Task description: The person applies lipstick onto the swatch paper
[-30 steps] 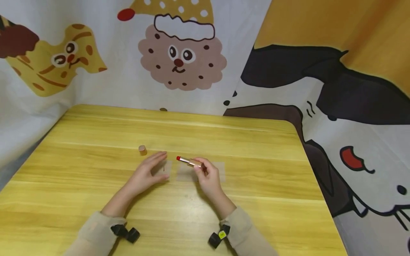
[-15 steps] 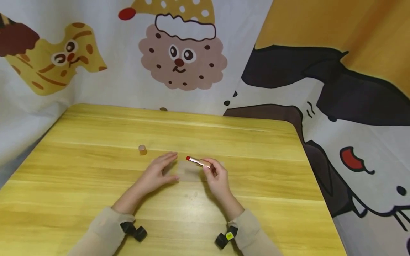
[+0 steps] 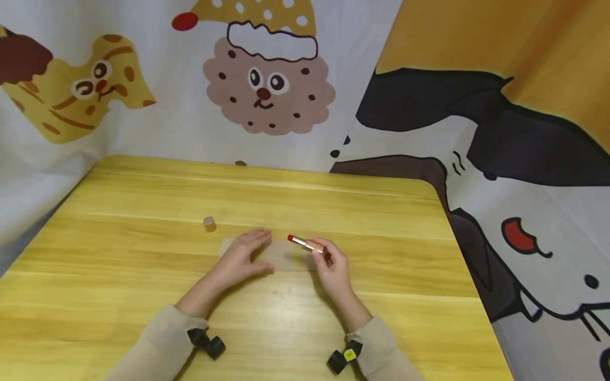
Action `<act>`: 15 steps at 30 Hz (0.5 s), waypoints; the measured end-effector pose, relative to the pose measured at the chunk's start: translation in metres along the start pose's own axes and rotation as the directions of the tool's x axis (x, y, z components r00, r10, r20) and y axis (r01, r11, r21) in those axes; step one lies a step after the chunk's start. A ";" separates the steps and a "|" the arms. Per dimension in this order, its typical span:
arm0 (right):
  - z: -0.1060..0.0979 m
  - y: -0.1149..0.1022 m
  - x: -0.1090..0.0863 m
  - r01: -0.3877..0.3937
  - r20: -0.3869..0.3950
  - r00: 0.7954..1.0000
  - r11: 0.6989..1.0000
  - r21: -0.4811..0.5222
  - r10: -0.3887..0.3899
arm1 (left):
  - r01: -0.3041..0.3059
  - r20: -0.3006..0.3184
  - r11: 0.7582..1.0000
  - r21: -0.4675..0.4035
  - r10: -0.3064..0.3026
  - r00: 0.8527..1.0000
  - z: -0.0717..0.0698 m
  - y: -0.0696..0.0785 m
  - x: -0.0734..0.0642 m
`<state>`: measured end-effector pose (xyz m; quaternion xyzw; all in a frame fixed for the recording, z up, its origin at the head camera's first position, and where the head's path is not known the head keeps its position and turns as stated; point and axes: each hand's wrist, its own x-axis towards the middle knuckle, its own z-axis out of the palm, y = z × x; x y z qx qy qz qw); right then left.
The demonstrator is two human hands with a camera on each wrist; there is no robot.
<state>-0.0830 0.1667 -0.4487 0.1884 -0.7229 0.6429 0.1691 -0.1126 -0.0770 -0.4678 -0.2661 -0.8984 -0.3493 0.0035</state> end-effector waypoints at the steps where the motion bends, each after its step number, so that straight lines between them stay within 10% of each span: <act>1: -0.001 0.000 0.000 0.002 0.000 1.000 1.000 -0.002 -0.002 | -0.002 0.003 1.000 0.006 0.002 1.000 0.001 0.000 0.001; 15: -0.007 0.001 -0.006 -0.017 -0.007 1.000 1.000 -0.021 0.017 | 0.022 0.055 1.000 0.014 -0.023 0.998 0.003 0.002 0.007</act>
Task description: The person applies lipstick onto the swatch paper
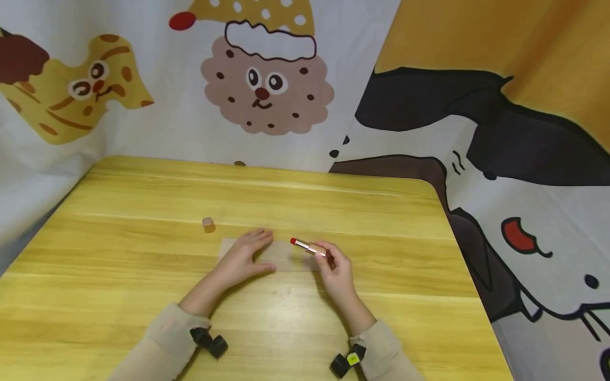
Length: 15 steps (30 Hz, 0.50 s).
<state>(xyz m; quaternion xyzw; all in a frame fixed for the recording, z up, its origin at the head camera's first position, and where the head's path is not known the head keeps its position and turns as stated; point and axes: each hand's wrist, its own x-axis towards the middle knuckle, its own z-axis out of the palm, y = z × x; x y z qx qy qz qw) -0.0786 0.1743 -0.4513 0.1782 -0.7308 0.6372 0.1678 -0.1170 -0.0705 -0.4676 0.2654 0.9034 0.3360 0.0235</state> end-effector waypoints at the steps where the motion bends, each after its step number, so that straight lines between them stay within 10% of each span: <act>1: 0.000 0.000 0.000 0.002 0.000 1.000 1.000 0.000 -0.002 | 0.000 0.005 1.000 0.003 0.000 1.000 0.000 0.000 0.000; 15: 0.000 0.001 -0.001 -0.008 0.009 1.000 1.000 -0.011 0.008 | -0.014 0.034 1.000 0.019 0.013 0.999 0.001 -0.003 0.000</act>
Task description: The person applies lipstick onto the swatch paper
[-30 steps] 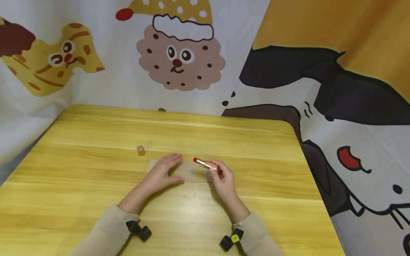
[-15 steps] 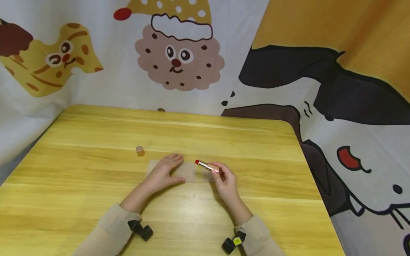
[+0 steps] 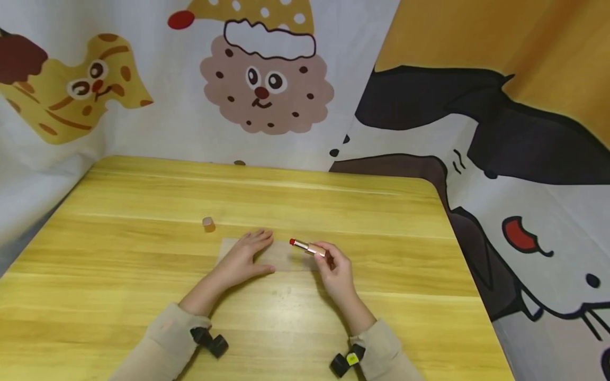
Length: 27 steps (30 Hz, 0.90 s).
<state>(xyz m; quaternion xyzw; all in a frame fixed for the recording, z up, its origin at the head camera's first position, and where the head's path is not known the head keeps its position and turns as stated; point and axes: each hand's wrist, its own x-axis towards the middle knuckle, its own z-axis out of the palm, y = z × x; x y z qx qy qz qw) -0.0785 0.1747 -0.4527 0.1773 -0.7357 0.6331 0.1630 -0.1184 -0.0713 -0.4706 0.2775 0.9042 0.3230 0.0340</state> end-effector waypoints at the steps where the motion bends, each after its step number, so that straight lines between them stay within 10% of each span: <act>1: 0.000 0.000 0.000 -0.001 0.002 1.000 1.000 0.001 0.001 | -0.004 -0.001 1.000 0.001 0.004 1.000 0.000 0.000 0.000; 27: 0.004 -0.004 0.011 0.089 0.100 0.993 0.954 -0.286 -0.063 | 0.000 0.001 1.000 -0.018 0.000 1.000 0.000 0.000 -0.001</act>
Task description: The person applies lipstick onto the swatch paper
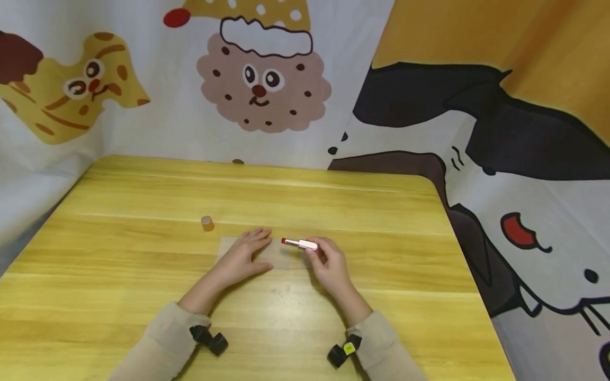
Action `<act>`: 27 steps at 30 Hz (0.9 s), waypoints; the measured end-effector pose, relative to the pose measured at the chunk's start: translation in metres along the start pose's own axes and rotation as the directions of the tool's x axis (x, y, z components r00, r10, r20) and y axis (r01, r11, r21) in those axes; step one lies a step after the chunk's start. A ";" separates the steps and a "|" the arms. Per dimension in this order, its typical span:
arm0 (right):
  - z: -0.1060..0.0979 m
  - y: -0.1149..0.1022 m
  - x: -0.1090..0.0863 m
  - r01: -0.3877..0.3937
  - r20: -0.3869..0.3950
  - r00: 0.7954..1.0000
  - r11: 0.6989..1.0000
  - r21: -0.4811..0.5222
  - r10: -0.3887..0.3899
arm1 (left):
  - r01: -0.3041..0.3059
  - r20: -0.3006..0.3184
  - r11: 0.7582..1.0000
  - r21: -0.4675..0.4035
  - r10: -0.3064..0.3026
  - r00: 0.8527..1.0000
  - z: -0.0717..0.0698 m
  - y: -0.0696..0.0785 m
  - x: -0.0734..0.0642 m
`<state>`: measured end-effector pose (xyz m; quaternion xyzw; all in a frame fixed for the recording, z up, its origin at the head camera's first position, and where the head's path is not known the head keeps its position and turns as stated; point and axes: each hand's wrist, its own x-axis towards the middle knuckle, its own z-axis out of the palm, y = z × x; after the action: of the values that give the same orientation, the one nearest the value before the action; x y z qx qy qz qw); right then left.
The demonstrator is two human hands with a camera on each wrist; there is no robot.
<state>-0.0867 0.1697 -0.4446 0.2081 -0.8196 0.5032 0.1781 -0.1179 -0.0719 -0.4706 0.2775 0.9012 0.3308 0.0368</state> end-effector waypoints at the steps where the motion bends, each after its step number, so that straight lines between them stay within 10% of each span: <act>1: 0.001 0.001 0.000 0.007 0.001 1.000 1.000 -0.011 -0.007 | 0.001 0.000 1.000 -0.002 -0.001 1.000 0.000 0.000 0.000; 10: 0.010 0.040 -0.004 0.035 0.028 0.999 0.996 -0.083 -0.033 | 0.012 -0.005 1.000 0.000 -0.012 1.000 0.000 0.002 -0.001; 27: 0.009 0.040 -0.004 0.003 0.129 0.991 0.982 -0.190 0.021 | 0.019 -0.006 1.000 -0.008 -0.019 1.000 0.000 0.003 -0.001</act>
<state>-0.1051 0.1785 -0.4808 0.2190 -0.8746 0.4090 0.1407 -0.1155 -0.0707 -0.4693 0.2676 0.9026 0.3351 0.0382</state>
